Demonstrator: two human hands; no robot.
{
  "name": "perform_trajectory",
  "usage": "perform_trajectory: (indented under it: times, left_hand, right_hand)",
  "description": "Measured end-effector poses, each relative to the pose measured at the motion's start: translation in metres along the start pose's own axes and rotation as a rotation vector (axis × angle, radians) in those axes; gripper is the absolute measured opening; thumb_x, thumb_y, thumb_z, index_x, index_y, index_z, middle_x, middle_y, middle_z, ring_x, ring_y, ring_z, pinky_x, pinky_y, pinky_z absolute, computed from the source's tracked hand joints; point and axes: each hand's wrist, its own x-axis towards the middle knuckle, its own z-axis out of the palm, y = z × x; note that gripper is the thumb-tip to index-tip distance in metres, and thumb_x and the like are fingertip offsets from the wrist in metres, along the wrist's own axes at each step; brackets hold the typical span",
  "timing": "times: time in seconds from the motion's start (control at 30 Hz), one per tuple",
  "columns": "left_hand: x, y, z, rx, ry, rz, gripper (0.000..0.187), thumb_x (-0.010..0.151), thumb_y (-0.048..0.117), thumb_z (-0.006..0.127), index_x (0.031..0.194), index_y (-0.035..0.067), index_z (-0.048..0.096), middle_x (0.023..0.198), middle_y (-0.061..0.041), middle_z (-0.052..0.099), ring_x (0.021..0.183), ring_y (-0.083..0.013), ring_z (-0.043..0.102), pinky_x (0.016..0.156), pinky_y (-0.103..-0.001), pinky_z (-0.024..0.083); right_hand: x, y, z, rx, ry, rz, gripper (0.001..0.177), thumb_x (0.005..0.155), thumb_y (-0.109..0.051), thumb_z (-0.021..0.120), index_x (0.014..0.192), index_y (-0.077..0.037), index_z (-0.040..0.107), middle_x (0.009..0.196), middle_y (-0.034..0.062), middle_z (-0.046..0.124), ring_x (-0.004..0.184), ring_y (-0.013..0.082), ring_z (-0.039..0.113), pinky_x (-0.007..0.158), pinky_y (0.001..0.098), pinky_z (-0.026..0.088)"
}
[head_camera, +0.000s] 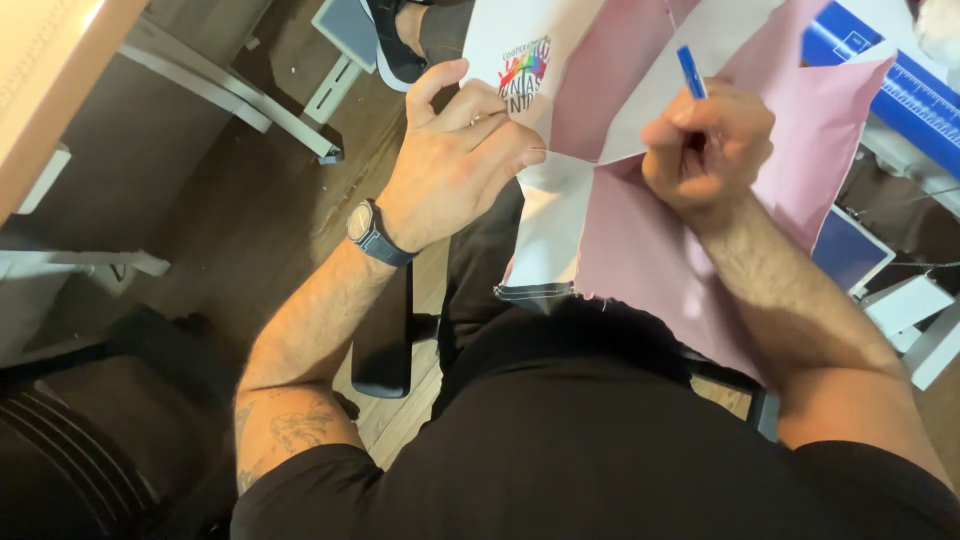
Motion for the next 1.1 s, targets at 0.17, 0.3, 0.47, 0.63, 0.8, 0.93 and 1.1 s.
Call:
perform_trajectory:
  times: [0.17, 0.3, 0.47, 0.63, 0.8, 0.93, 1.1]
  left_hand:
    - [-0.006, 0.004, -0.01, 0.002, 0.009, -0.029, 0.007, 0.104, 0.025, 0.074, 0.104, 0.018, 0.072, 0.095, 0.008, 0.065, 0.109, -0.0157, 0.055, 0.121, -0.044, 0.025]
    - [-0.002, -0.004, -0.019, 0.005, -0.002, -0.003, 0.004, 0.107, 0.023, 0.072, 0.106, 0.019, 0.074, 0.094, 0.007, 0.067, 0.109, -0.015, 0.056, 0.125, -0.043, 0.026]
    - [0.021, -0.001, -0.052, -0.09, -0.049, 0.013, 0.007, 0.105, 0.022, 0.072, 0.107, 0.016, 0.076, 0.093, 0.002, 0.068, 0.11, -0.0183, 0.058, 0.129, -0.044, 0.025]
    - [0.034, -0.001, -0.06, -0.282, -0.185, 0.05, 0.01, 0.091, 0.024, 0.076, 0.097, 0.016, 0.076, 0.093, 0.003, 0.071, 0.117, -0.0158, 0.062, 0.129, -0.052, 0.015]
    - [0.018, -0.003, -0.039, -0.352, -0.324, 0.058, 0.015, 0.089, 0.033, 0.081, 0.093, 0.019, 0.078, 0.089, 0.007, 0.069, 0.116, -0.0161, 0.06, 0.125, -0.056, 0.014]
    - [-0.01, -0.002, -0.022, -0.383, -0.317, -0.001, 0.018, 0.093, 0.039, 0.082, 0.096, 0.022, 0.078, 0.096, 0.007, 0.069, 0.118, -0.0192, 0.056, 0.12, -0.058, 0.013]
    - [-0.013, 0.014, -0.009, -0.373, -0.228, 0.015, 0.017, 0.097, 0.037, 0.078, 0.098, 0.02, 0.075, 0.096, 0.007, 0.068, 0.123, -0.0189, 0.055, 0.126, -0.058, 0.011]
  right_hand:
    - [0.02, -0.012, -0.009, 0.016, -0.09, -0.14, 0.038, 0.105, -0.024, 0.073, 0.115, -0.006, 0.041, 0.07, 0.0076, 0.054, 0.058, 0.0217, 0.053, 0.05, 0.0333, 0.041]
    - [0.037, -0.01, -0.008, -0.016, -0.095, -0.162, 0.031, 0.106, -0.032, 0.064, 0.108, -0.008, 0.045, 0.069, 0.0085, 0.054, 0.058, 0.0251, 0.054, 0.051, 0.035, 0.041]
    - [0.051, 0.008, 0.029, 0.074, 0.007, -0.185, 0.034, 0.111, -0.034, 0.056, 0.108, -0.002, 0.046, 0.075, 0.0122, 0.054, 0.06, 0.0219, 0.052, 0.052, 0.0331, 0.04]
    - [0.038, 0.015, 0.064, 0.267, 0.042, -0.115, 0.033, 0.113, -0.029, 0.058, 0.111, 0.001, 0.046, 0.082, 0.0116, 0.057, 0.064, 0.018, 0.05, 0.053, 0.0283, 0.037]
    - [0.03, 0.004, 0.056, 0.212, -0.05, -0.117, 0.027, 0.114, -0.022, 0.06, 0.113, 0.002, 0.047, 0.084, 0.0137, 0.06, 0.066, 0.0199, 0.054, 0.056, 0.0294, 0.041]
    - [0.021, -0.035, 0.026, 0.283, -0.324, 0.142, 0.026, 0.119, -0.017, 0.06, 0.123, 0.004, 0.045, 0.097, 0.0135, 0.066, 0.07, 0.0166, 0.056, 0.064, 0.0272, 0.046]
    - [0.024, -0.054, 0.016, 0.303, -0.417, 0.295, 0.031, 0.114, -0.025, 0.049, 0.123, 0.004, 0.052, 0.087, 0.0148, 0.062, 0.076, 0.0206, 0.064, 0.061, 0.0282, 0.05]
